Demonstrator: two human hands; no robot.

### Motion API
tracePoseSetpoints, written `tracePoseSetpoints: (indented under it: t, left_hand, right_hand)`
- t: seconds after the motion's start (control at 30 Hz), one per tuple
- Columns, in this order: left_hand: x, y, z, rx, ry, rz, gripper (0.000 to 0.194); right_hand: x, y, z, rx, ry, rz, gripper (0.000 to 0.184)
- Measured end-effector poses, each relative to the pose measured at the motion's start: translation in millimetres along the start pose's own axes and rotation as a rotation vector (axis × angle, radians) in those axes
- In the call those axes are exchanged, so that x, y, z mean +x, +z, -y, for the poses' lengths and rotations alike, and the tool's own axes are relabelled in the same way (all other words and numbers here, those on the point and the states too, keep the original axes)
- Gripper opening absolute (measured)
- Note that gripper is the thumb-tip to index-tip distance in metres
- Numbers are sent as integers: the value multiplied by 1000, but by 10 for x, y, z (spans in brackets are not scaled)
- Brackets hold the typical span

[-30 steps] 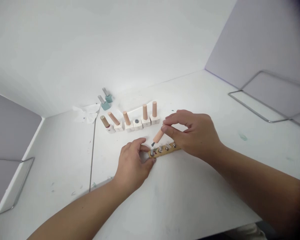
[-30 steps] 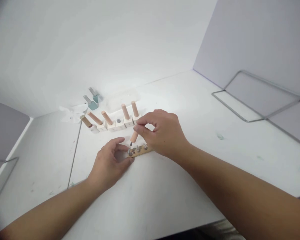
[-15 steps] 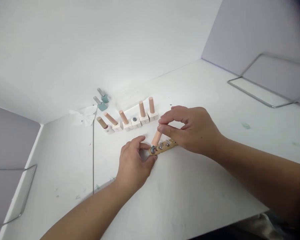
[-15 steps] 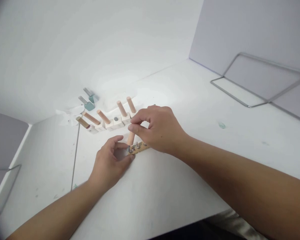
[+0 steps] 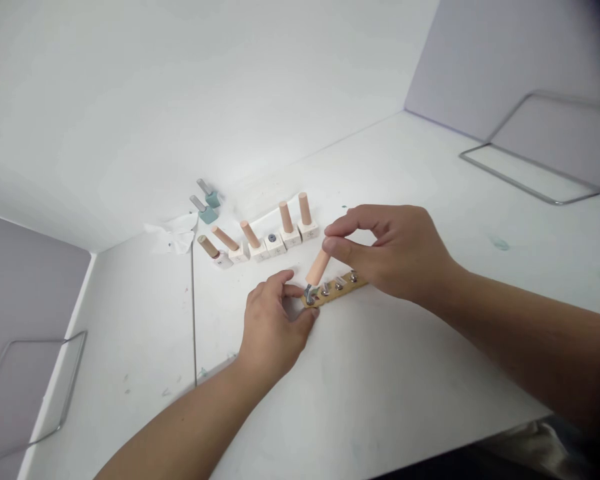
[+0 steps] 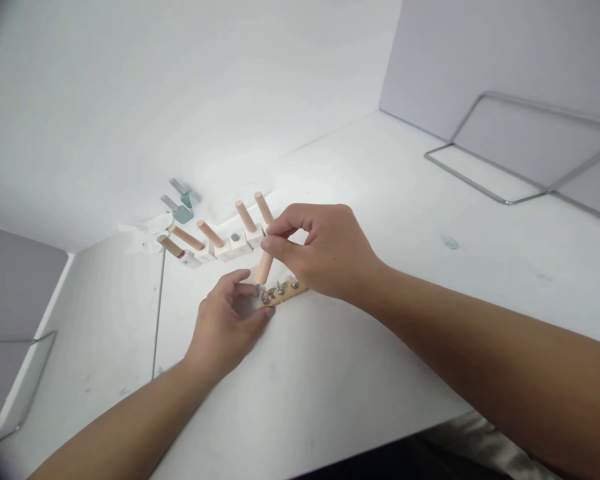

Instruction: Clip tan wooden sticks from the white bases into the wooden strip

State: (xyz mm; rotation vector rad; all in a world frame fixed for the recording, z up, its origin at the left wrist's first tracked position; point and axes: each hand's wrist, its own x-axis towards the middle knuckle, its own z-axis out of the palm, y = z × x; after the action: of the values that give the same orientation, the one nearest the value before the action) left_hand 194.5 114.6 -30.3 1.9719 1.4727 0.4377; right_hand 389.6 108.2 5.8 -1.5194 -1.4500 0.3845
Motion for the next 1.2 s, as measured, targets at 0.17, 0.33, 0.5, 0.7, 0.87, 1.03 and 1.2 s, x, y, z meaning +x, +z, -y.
tracePoseSetpoints:
  t: [0.17, 0.33, 0.5, 0.7, 0.87, 1.03, 1.2]
  left_hand:
    - [-10, 2, -7, 21, -2, 11, 56]
    - [-8, 3, -22, 7, -12, 13, 57]
    - [6, 9, -5, 16, 6, 3, 56]
    - [8, 6, 4, 9, 19, -6, 56]
    - [0, 7, -9, 4, 16, -7, 56]
    - [-5, -3, -19, -8, 3, 3, 56]
    - [0, -9, -30, -3, -18, 16, 59]
  right_hand:
    - [7, 19, -4, -16, -20, 85, 7]
    - [29, 34, -27, -68, -91, 66, 8]
    - [43, 50, -63, -100, -101, 44, 7]
    - [38, 33, -27, -116, -98, 3, 9]
    - [27, -12, 16, -16, -2, 13, 8]
    - [18, -1, -4, 17, -4, 80, 8]
    - [23, 25, -37, -20, -38, 104, 8]
